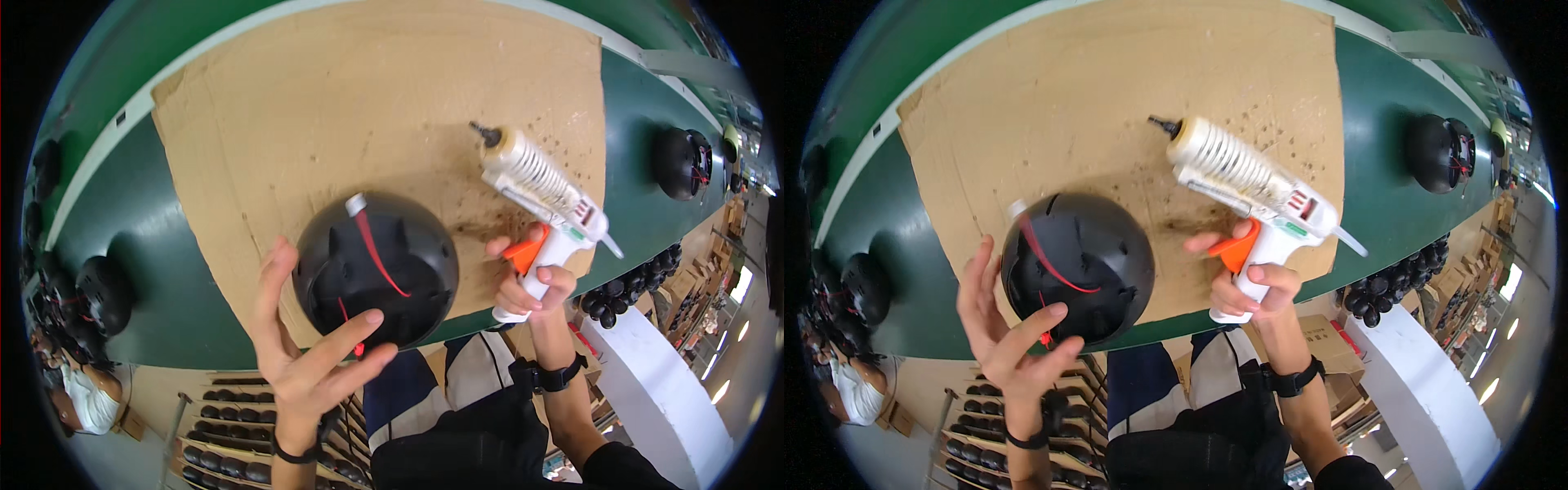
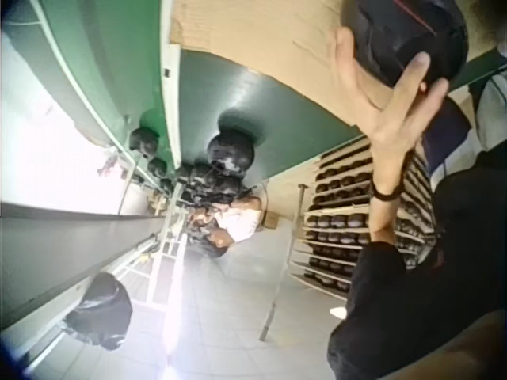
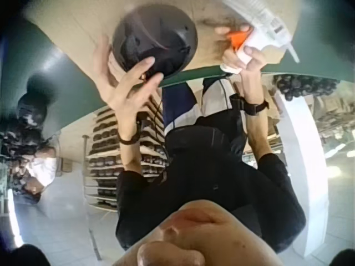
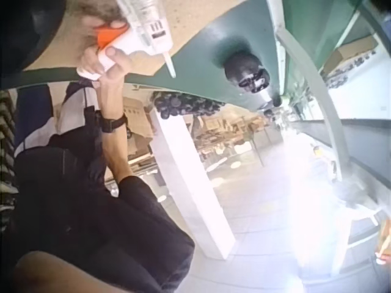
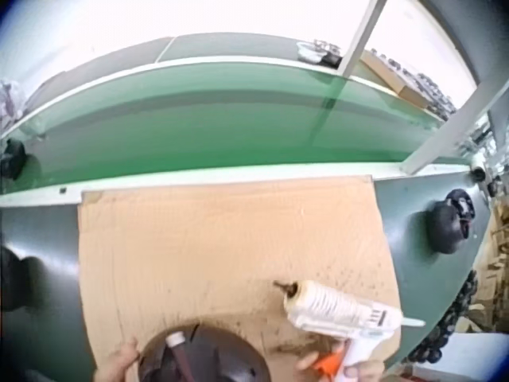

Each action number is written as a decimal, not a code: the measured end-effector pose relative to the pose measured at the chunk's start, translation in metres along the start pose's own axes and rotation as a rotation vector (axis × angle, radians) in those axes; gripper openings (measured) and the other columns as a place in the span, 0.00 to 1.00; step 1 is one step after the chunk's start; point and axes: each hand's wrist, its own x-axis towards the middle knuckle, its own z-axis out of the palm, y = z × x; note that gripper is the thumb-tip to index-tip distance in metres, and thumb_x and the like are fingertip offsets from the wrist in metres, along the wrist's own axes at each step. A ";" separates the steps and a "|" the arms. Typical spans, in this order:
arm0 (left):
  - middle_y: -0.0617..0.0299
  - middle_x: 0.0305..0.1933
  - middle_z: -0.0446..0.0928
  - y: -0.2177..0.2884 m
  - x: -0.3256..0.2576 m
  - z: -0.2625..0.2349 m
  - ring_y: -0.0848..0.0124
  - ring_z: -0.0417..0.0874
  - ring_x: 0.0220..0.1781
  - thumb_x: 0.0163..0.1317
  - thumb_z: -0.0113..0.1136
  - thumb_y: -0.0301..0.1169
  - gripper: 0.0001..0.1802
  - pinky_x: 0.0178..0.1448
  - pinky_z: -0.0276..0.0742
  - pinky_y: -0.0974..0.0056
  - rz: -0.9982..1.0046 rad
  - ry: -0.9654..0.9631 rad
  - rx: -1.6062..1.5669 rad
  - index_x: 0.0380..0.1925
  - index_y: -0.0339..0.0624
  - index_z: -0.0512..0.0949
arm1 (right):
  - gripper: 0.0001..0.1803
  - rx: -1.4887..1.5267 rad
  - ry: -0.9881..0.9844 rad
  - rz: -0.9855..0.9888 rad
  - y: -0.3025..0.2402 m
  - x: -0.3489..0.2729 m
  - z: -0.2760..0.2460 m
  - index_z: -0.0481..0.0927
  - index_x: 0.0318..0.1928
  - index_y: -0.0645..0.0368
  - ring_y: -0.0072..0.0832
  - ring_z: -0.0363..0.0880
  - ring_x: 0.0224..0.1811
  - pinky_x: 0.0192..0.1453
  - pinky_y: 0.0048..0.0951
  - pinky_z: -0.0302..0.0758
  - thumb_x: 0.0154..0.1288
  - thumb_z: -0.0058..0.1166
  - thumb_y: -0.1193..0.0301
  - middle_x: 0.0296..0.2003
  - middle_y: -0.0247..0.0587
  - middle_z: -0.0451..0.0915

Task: The person is assembling wiring into spherical plastic housings using a glue gun.

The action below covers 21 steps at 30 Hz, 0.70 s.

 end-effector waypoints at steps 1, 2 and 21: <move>0.39 0.65 0.67 -0.005 0.003 -0.006 0.41 0.71 0.66 0.32 0.81 0.36 0.20 0.65 0.73 0.45 -0.017 0.003 0.000 0.31 0.48 0.89 | 0.31 -0.106 0.000 -0.014 -0.002 0.001 0.006 0.64 0.68 0.45 0.24 0.70 0.18 0.21 0.26 0.67 0.64 0.47 0.76 0.68 0.64 0.61; 0.42 0.61 0.69 -0.013 0.007 -0.014 0.44 0.73 0.61 0.35 0.79 0.38 0.18 0.60 0.73 0.47 0.113 -0.051 0.016 0.30 0.46 0.89 | 0.30 -0.201 -0.032 -0.014 -0.006 -0.003 0.011 0.64 0.67 0.46 0.23 0.70 0.18 0.21 0.26 0.67 0.64 0.48 0.77 0.68 0.63 0.62; 0.52 0.42 0.85 -0.054 0.087 -0.003 0.69 0.85 0.41 0.53 0.68 0.17 0.06 0.48 0.79 0.66 -0.057 -0.356 -0.696 0.31 0.35 0.84 | 0.15 -1.851 0.023 0.274 0.033 -0.016 0.167 0.81 0.43 0.66 0.40 0.85 0.37 0.39 0.32 0.81 0.57 0.61 0.70 0.43 0.51 0.82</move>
